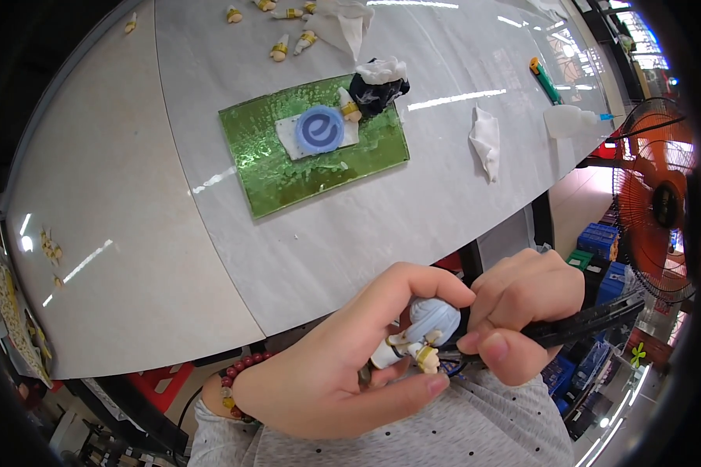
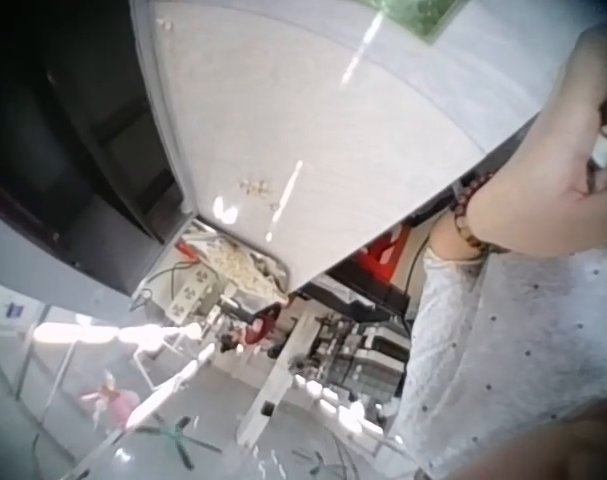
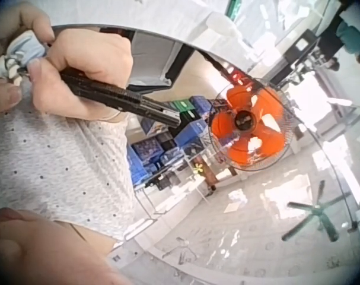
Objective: Apply glue and assemble small character figurines at a factory workstation.
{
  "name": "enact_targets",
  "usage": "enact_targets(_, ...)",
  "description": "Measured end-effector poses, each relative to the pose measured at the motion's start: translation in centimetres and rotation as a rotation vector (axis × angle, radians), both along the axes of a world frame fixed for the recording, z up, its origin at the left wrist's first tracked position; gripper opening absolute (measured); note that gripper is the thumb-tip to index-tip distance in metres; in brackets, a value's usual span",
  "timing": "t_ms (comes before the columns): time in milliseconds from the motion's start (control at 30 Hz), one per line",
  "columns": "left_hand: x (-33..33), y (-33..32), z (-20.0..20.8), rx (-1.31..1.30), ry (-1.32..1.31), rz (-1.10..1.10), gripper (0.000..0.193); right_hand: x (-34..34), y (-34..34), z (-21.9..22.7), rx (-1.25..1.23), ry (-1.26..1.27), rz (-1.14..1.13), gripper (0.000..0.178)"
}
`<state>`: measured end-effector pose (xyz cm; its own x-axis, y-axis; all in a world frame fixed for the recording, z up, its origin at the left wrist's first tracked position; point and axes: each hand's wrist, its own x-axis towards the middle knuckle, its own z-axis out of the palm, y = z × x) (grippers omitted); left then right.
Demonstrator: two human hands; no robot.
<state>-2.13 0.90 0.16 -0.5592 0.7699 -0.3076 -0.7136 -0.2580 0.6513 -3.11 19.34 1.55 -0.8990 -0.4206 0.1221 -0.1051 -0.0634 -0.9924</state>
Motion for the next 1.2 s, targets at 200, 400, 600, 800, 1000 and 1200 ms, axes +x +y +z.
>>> enact_targets(200, 0.0, 0.1, -0.2, 0.019, 0.020, 0.005, 0.048, -0.3, 0.2, 0.3, 0.038, 0.016, 0.041, 0.019)
enact_targets(400, 0.3, 0.1, -0.4, -0.015, 0.109, 0.052, 0.052, -0.4, -0.1, 0.1, 0.023, 0.080, 0.030, 0.019)
enact_targets(600, 1.3, 0.9, -1.6, 0.128, 0.387, 0.342, 0.061, 1.4, -1.9, -1.4, -0.460, 0.250, -0.351, 0.021)
enact_targets(800, 2.2, 1.3, -3.0, 0.516, 0.319, 0.474, 0.056, 2.1, -2.5, -2.9, -0.385, 0.337, -0.348, 0.022)
enact_targets(1000, 2.7, 2.1, -2.8, 0.657, 0.157, 0.517, 0.059, 2.5, -3.7, -3.1, -0.420, 0.402, -0.408, 0.022)
enact_targets(1200, 3.1, 2.5, -2.7, 0.696, 0.098, 0.591, 0.057, 2.7, -3.8, -3.1, -0.352, 0.480, -0.369, 0.022)
